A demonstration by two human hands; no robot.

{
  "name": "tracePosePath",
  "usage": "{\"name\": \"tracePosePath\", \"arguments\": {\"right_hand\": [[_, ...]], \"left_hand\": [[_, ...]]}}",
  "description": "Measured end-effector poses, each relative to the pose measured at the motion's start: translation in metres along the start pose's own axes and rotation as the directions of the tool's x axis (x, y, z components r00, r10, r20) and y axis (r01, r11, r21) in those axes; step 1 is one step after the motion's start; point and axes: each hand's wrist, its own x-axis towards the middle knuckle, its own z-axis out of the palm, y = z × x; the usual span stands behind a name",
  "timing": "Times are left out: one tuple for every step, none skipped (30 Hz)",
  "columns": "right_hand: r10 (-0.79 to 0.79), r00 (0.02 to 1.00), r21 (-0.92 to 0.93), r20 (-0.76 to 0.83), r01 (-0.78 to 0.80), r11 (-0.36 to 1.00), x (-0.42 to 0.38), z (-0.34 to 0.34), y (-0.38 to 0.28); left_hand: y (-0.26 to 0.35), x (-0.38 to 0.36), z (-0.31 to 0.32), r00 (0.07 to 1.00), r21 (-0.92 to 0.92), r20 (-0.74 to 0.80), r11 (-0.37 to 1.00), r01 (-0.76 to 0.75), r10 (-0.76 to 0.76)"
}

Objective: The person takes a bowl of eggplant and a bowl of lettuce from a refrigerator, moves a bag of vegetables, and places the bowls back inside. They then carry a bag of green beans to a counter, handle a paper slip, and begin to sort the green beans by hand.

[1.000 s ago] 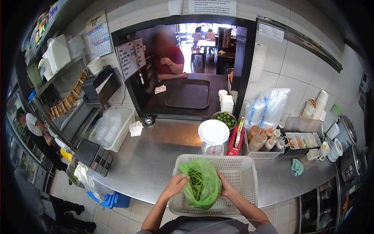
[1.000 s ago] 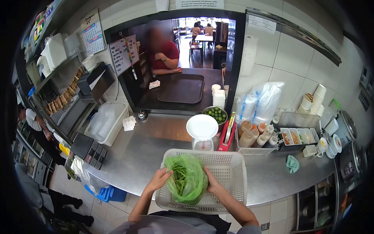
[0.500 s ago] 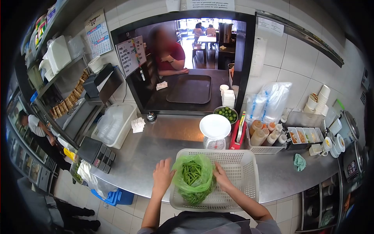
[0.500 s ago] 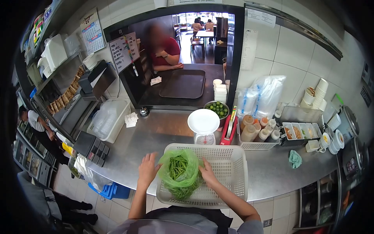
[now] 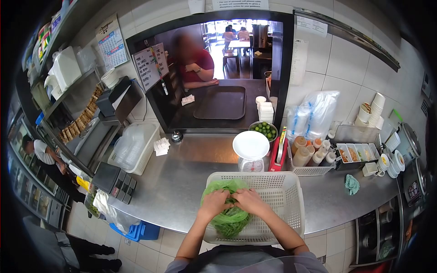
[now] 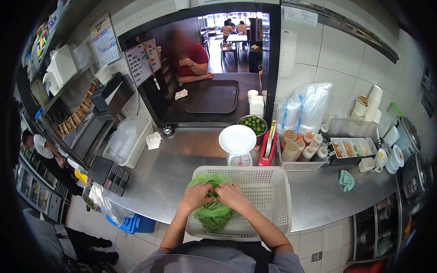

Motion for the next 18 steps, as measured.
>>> {"name": "tracePosePath", "arguments": {"right_hand": [[-0.01, 1.0, -0.009, -0.018, 0.01, 1.0, 0.0, 0.001, 0.0], [0.008, 1.0, -0.02, -0.016, -0.009, 1.0, 0.002, 0.001, 0.0], [0.026, 1.0, -0.031, -0.016, -0.026, 0.999, 0.005, 0.001, -0.001], [0.044, 0.999, -0.041, -0.017, -0.045, 0.998, 0.008, 0.001, -0.002], [0.036, 0.995, -0.015, -0.09, -0.038, 0.999, 0.009, 0.002, -0.004], [0.031, 0.986, 0.01, -0.162, -0.03, 0.999, 0.009, 0.003, -0.005], [0.027, 0.972, 0.031, -0.235, -0.021, 0.999, 0.009, 0.004, -0.005], [0.051, 0.969, 0.128, -0.24, -0.02, 0.992, 0.009, 0.003, -0.008], [0.073, 0.967, 0.222, -0.245, -0.018, 0.975, 0.009, 0.001, -0.012], [0.097, 0.964, 0.315, -0.246, -0.015, 0.949, 0.009, -0.002, -0.014], [0.088, 0.966, 0.327, -0.241, -0.004, 0.945, 0.009, -0.004, -0.015], [0.08, 0.969, 0.341, -0.235, 0.005, 0.94, 0.01, -0.006, -0.016], [0.072, 0.971, 0.354, -0.23, 0.015, 0.935, 0.009, -0.007, -0.017], [0.083, 0.976, 0.284, -0.199, -0.023, 0.959, 0.007, -0.008, -0.018], [0.095, 0.981, 0.21, -0.17, -0.058, 0.976, 0.004, -0.009, -0.016], [0.11, 0.984, 0.133, -0.141, -0.092, 0.987, 0.001, -0.009, -0.015], [0.112, 0.985, 0.139, -0.133, -0.094, 0.986, 0.001, -0.007, -0.014], [0.114, 0.985, 0.143, -0.126, -0.096, 0.985, 0.001, -0.004, -0.011]], "left_hand": [[-0.002, -0.001, 0.003, 1.0, -0.017, -0.001, 1.0, -0.007, 0.007], [-0.005, -0.003, 0.006, 1.0, -0.033, 0.0, 0.999, -0.013, 0.013], [-0.007, -0.005, 0.007, 1.0, -0.047, 0.0, 0.999, -0.018, 0.018], [-0.009, -0.008, 0.006, 1.0, -0.063, 0.007, 0.998, -0.002, 0.002], [-0.01, -0.011, 0.005, 1.0, -0.08, 0.016, 0.997, 0.014, -0.012], [-0.01, -0.013, 0.005, 0.999, -0.1, 0.025, 0.995, 0.028, -0.026], [-0.007, -0.017, 0.004, 0.999, -0.117, -0.038, 0.993, 0.03, -0.034], [-0.003, -0.02, 0.0, 0.994, -0.133, -0.105, 0.991, 0.028, -0.042], [-0.001, -0.022, -0.003, 0.984, -0.147, -0.174, 0.989, 0.024, -0.05], [-0.001, -0.021, -0.003, 0.981, -0.21, -0.185, 0.977, 0.026, -0.066], [-0.001, -0.022, -0.003, 0.978, -0.273, -0.192, 0.962, 0.029, -0.084], [-0.001, -0.024, -0.001, 0.975, -0.336, -0.195, 0.941, 0.032, -0.103], [-0.003, -0.026, 0.002, 0.98, -0.308, -0.178, 0.951, 0.026, -0.084], [-0.006, -0.027, 0.006, 0.985, -0.278, -0.162, 0.96, 0.018, -0.065], [-0.009, -0.029, 0.01, 0.988, -0.249, -0.146, 0.968, 0.008, -0.046], [-0.009, -0.03, 0.013, 0.989, -0.272, -0.13, 0.962, 0.034, -0.072], [-0.009, -0.03, 0.015, 0.989, -0.294, -0.115, 0.954, 0.058, -0.096], [-0.009, -0.029, 0.018, 0.988, -0.316, -0.101, 0.945, 0.082, -0.119]]}}
